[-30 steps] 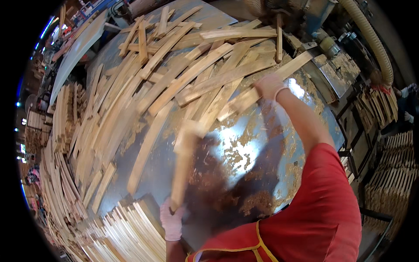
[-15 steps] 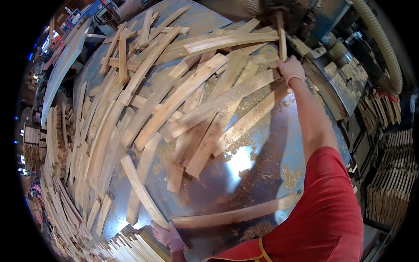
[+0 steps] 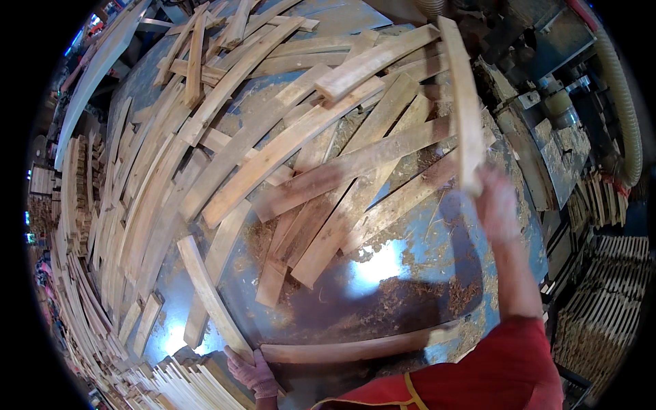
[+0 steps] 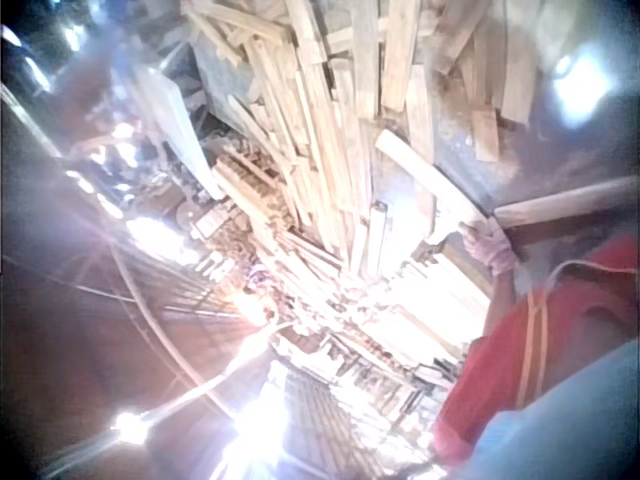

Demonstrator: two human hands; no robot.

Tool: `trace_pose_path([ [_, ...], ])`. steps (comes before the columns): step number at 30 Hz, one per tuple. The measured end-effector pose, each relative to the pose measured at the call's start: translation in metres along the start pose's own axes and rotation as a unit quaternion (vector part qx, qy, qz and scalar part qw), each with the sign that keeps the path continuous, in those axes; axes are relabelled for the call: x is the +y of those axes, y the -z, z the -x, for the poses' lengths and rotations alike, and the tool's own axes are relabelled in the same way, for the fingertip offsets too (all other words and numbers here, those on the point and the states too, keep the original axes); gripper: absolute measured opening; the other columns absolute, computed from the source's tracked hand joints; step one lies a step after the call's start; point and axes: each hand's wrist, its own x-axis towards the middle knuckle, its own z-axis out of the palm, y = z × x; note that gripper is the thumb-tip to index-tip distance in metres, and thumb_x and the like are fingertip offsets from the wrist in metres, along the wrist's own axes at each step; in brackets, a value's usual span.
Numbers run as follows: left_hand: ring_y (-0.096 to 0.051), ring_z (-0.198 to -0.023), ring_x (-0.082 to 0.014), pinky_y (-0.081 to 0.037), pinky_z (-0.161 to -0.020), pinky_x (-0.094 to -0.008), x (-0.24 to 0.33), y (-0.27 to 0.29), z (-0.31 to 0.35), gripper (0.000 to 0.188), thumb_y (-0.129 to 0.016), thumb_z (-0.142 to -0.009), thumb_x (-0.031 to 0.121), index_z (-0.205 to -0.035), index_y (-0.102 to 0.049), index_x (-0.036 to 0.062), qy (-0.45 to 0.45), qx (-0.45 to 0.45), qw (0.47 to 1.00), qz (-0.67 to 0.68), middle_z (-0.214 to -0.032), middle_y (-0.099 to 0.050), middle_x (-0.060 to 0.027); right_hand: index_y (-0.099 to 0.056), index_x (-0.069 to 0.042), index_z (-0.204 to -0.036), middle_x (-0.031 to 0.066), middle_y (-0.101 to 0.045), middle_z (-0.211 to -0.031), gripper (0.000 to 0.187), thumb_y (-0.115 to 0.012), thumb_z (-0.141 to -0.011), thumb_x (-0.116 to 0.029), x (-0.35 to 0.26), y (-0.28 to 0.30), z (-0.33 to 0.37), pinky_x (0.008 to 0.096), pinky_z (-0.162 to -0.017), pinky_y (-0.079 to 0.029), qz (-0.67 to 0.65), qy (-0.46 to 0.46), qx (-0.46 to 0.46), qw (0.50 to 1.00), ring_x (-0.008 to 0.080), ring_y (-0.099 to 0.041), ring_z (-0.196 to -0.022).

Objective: The person repeatedly picks up thin wooden planks from a metal table and stacks them into a neat pile. They handle the planks one at a time or in small groups, aligning them before placing them onto the growing stack.

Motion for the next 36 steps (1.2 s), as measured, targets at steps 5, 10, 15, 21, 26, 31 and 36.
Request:
trace_pose_path([
  [5,-0.051,-0.133,-0.0503,-0.038,-0.115,-0.0577,0.015,0.014,-0.004,0.097,-0.083,-0.086,0.023,-0.167,-0.033,0.0062,0.012,-0.023,1.0,0.001,-0.145,-0.054,-0.0328,-0.05,0.009,-0.152,0.0178,-0.069,-0.131,0.073,-0.074,-0.096,-0.032,-0.038,-0.064,-0.004,0.0411,-0.105,-0.053,0.271,0.106,-0.077,0.954,0.0283,-0.067,-0.12],
  [10,-0.05,-0.133,-0.0502,-0.038,-0.115,-0.0577,0.011,0.011,-0.003,0.097,-0.083,-0.086,0.028,-0.166,-0.033,0.0017,-0.009,-0.009,1.0,-0.005,-0.144,-0.054,-0.0333,-0.044,0.005,-0.157,0.0302,-0.053,-0.154,0.099,-0.075,-0.088,-0.059,-0.081,-0.163,-0.166,0.0474,-0.116,-0.047,0.508,0.281,0.097,0.808,0.0445,-0.055,-0.141],
  [15,-0.053,-0.125,-0.0489,-0.041,-0.11,-0.057,0.007,0.006,-0.002,0.099,-0.085,-0.083,0.031,-0.163,-0.036,-0.0005,-0.022,0.004,1.0,-0.011,-0.135,-0.058,-0.0296,-0.046,-0.01,-0.16,0.019,-0.048,-0.162,0.102,-0.08,-0.078,-0.061,-0.062,-0.253,-0.205,0.0478,-0.117,-0.046,0.547,0.096,0.161,0.816,0.0413,-0.054,-0.144],
  [21,-0.054,-0.125,-0.047,-0.041,-0.111,-0.0555,0.022,0.013,-0.007,0.1,-0.085,-0.084,0.035,-0.163,-0.036,-0.002,-0.006,-0.019,1.0,-0.009,-0.136,-0.058,-0.0279,-0.055,-0.018,-0.155,0.0118,-0.049,-0.164,0.075,-0.074,-0.087,-0.041,-0.048,-0.269,-0.18,0.0513,-0.117,-0.046,0.741,0.126,-0.079,0.655,0.0377,-0.054,-0.145],
  [26,-0.056,-0.122,-0.0465,-0.043,-0.109,-0.055,0.013,0.011,-0.005,0.098,-0.084,-0.085,0.041,-0.161,-0.039,-0.0025,-0.021,-0.002,1.0,-0.009,-0.133,-0.06,-0.0268,-0.064,-0.023,-0.145,0.011,-0.063,-0.149,0.058,-0.07,-0.088,-0.029,-0.048,-0.284,-0.159,0.0506,-0.11,-0.051,0.816,0.336,-0.138,0.449,0.0375,-0.062,-0.133],
  [31,-0.056,-0.12,-0.0454,-0.043,-0.109,-0.0545,0.019,0.013,-0.01,0.096,-0.084,-0.083,0.038,-0.16,-0.041,-0.0005,-0.009,-0.003,1.0,0.003,-0.131,-0.061,-0.0248,-0.07,-0.021,-0.137,0.007,-0.075,-0.126,0.052,-0.072,-0.086,-0.029,-0.065,-0.323,-0.119,0.0466,-0.104,-0.055,0.799,0.321,-0.246,0.445,0.0346,-0.07,-0.117],
  [36,-0.055,-0.121,-0.0448,-0.043,-0.11,-0.0544,0.024,0.022,-0.004,0.097,-0.084,-0.083,0.037,-0.161,-0.04,0.0003,0.02,-0.032,0.999,0.006,-0.131,-0.06,-0.0245,-0.071,-0.019,-0.137,0.0125,-0.075,-0.124,0.057,-0.074,-0.082,-0.038,-0.041,-0.352,-0.069,0.0442,-0.103,-0.056,0.604,0.454,-0.375,0.536,0.0376,-0.07,-0.113],
])
